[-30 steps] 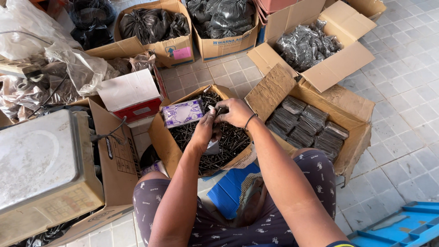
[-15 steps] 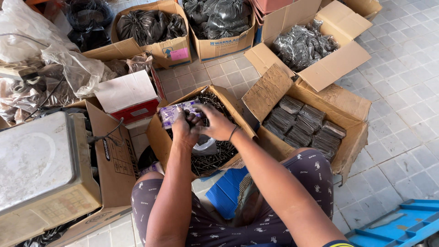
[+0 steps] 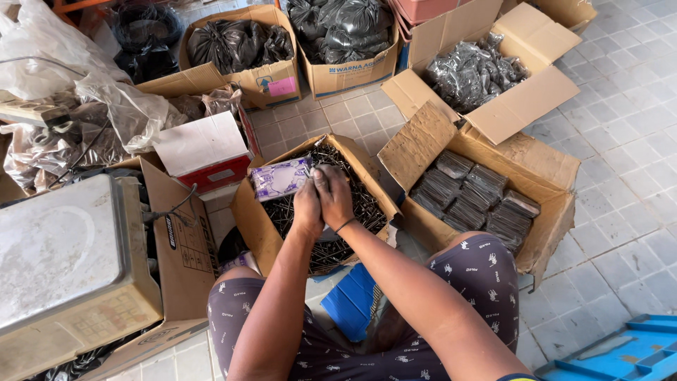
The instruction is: The person sorts metal hardware items by hand from a large box into smaller plastic bags and weighs one bag on a digital scale.
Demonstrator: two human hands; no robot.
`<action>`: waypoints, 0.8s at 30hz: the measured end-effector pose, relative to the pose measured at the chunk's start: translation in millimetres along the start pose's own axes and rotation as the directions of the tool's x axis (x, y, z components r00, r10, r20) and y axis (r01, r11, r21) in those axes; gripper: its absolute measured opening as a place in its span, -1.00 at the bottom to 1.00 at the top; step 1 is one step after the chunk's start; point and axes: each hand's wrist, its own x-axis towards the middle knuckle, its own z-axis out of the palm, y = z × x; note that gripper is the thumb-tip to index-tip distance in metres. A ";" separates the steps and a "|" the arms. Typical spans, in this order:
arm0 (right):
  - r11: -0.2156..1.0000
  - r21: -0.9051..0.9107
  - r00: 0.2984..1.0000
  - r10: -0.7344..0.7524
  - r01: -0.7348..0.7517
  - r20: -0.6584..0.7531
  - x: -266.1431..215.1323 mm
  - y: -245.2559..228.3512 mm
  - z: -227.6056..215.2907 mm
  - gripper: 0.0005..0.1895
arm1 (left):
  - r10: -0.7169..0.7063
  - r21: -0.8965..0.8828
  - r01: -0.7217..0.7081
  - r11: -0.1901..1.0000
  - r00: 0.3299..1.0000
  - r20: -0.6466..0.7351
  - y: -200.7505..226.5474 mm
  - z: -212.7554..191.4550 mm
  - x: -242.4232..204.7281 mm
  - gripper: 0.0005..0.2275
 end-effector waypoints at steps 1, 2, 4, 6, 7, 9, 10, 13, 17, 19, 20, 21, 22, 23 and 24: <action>1.000 0.000 1.000 -0.003 0.003 0.002 5.4 -0.8 -2.5 -0.54 | 0.002 -0.003 -0.002 1.000 1.000 -0.001 0.9 0.5 -1.7 -0.63; 1.000 0.020 0.999 -0.012 0.011 0.045 10.2 -1.6 -4.9 -0.54 | 0.021 0.081 -0.021 0.997 1.000 -0.009 1.6 0.7 -3.7 -0.62; 0.999 0.042 0.996 -0.022 0.018 0.090 19.1 -10.5 -15.4 -0.53 | 0.042 0.164 -0.038 0.986 0.999 -0.018 8.3 -0.6 -5.7 -0.61; 0.992 0.047 0.973 0.108 -0.120 0.205 27.1 -26.3 -32.1 -0.45 | -0.247 -0.052 0.258 0.965 0.956 0.160 20.3 -2.9 -5.8 -0.47; 0.992 0.048 0.973 0.108 -0.120 0.205 28.1 -23.4 -29.6 -0.45 | -0.247 -0.051 0.258 0.965 0.956 0.159 17.3 -6.2 -2.5 -0.47; 0.990 0.051 0.961 0.111 -0.128 0.253 30.9 -17.6 -24.4 -0.57 | -0.270 -0.055 0.302 0.952 0.908 0.321 11.9 -12.7 4.9 -0.41; 0.990 0.050 0.961 0.112 -0.129 0.254 31.0 -14.7 -24.5 -0.57 | -0.270 -0.055 0.303 0.951 0.908 0.320 13.9 -13.3 4.1 -0.41; 0.986 0.084 0.963 0.121 -0.145 0.241 34.7 -12.3 -26.9 -0.66 | -0.244 -0.056 0.291 0.955 0.879 0.411 23.2 -12.3 -0.1 -0.43; 0.937 0.210 0.943 0.228 -0.280 0.241 40.0 -28.9 -41.4 -0.40 | -0.251 -0.062 0.312 0.948 0.853 0.457 33.2 -8.0 -9.4 -0.47; 0.934 0.192 0.935 0.252 -0.303 0.249 40.2 -26.8 -43.5 -0.30 | -0.266 -0.054 0.326 0.944 0.847 0.461 30.6 -10.3 -9.0 -0.48; 0.948 0.129 0.934 0.254 -0.292 0.251 41.3 -19.6 -41.0 -0.46 | -0.267 -0.046 0.323 0.945 0.848 0.457 28.0 -11.6 -6.6 -0.50; 0.958 0.066 0.933 0.256 -0.281 0.253 42.4 -12.6 -38.5 -0.60 | -0.268 -0.038 0.319 0.947 0.850 0.453 25.7 -13.1 -4.3 -0.51; 0.958 0.067 0.933 0.255 -0.280 0.255 43.3 -13.5 -36.8 -0.60 | -0.267 -0.039 0.318 0.947 0.852 0.451 23.4 -12.1 -2.8 -0.51; 0.961 0.004 0.934 0.268 -0.277 0.237 44.1 -14.5 -34.9 -0.71 | -0.263 -0.053 0.317 0.947 0.860 0.438 21.4 -11.3 -1.3 -0.53; 0.960 -0.059 0.935 0.279 -0.273 0.221 45.0 -15.6 -32.7 -0.78 | -0.259 -0.069 0.315 0.946 0.868 0.423 19.3 -10.8 0.2 -0.54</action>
